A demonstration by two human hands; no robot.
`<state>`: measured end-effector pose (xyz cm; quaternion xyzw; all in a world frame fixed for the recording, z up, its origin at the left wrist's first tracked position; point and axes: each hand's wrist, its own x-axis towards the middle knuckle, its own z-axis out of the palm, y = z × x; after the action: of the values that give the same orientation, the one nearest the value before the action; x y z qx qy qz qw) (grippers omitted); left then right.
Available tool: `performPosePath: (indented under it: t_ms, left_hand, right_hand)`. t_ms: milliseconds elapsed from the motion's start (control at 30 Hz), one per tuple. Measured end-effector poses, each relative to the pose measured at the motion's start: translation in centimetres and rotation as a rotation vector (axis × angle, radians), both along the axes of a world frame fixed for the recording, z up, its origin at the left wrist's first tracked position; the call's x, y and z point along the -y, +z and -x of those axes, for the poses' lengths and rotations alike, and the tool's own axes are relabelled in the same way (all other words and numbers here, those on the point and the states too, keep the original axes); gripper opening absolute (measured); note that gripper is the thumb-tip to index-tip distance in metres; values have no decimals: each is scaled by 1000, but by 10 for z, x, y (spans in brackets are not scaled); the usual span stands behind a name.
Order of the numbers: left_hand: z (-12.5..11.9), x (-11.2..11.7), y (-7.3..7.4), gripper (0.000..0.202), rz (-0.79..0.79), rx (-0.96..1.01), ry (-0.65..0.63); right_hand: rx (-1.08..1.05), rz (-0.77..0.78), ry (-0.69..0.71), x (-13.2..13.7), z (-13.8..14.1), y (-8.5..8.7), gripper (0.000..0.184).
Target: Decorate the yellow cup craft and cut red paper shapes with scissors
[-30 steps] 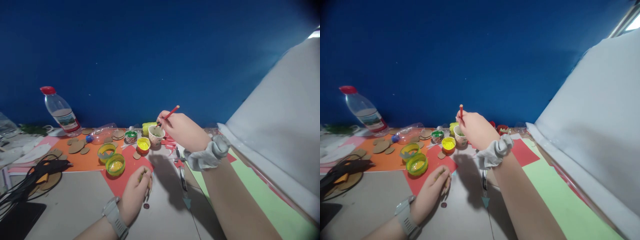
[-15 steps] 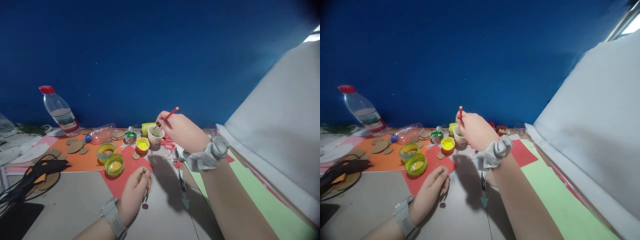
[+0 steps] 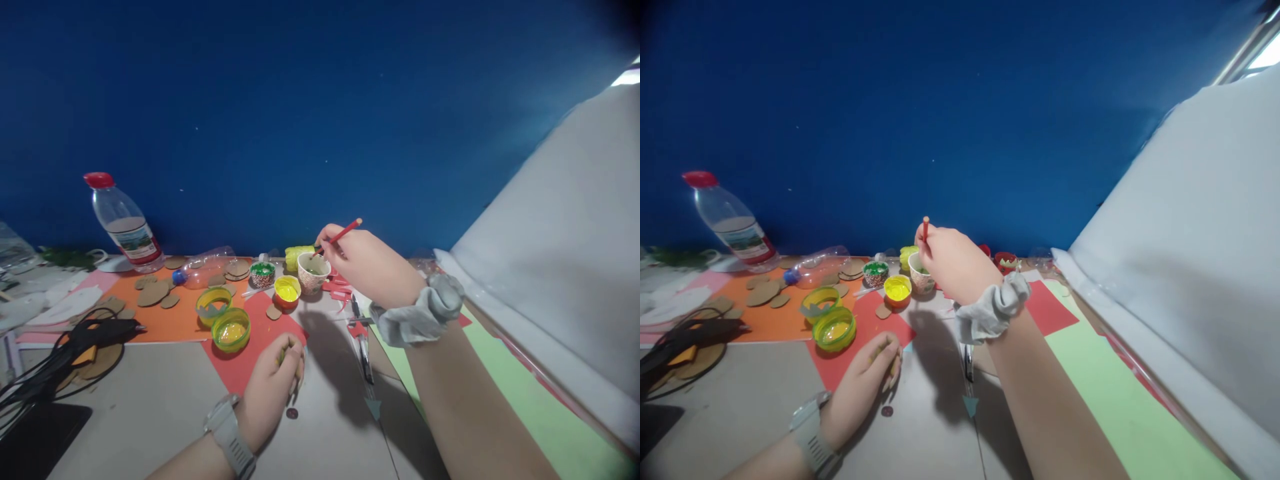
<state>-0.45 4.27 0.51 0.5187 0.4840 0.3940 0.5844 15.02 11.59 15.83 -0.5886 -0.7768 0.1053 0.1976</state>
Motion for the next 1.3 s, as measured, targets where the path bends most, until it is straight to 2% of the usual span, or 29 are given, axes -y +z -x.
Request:
performPosePath:
  t_ms: [633, 967, 1300]
  left_hand:
    - [2, 0, -5, 31, -5, 11, -2]
    - [2, 0, -7, 33, -8, 28, -3]
    - [2, -1, -6, 33, -4, 32, -1]
  right_hand:
    - [28, 6, 30, -1, -2, 0, 23]
    - [85, -52, 78, 0, -3, 1, 22]
    - [79, -34, 27, 1, -2, 4, 20]
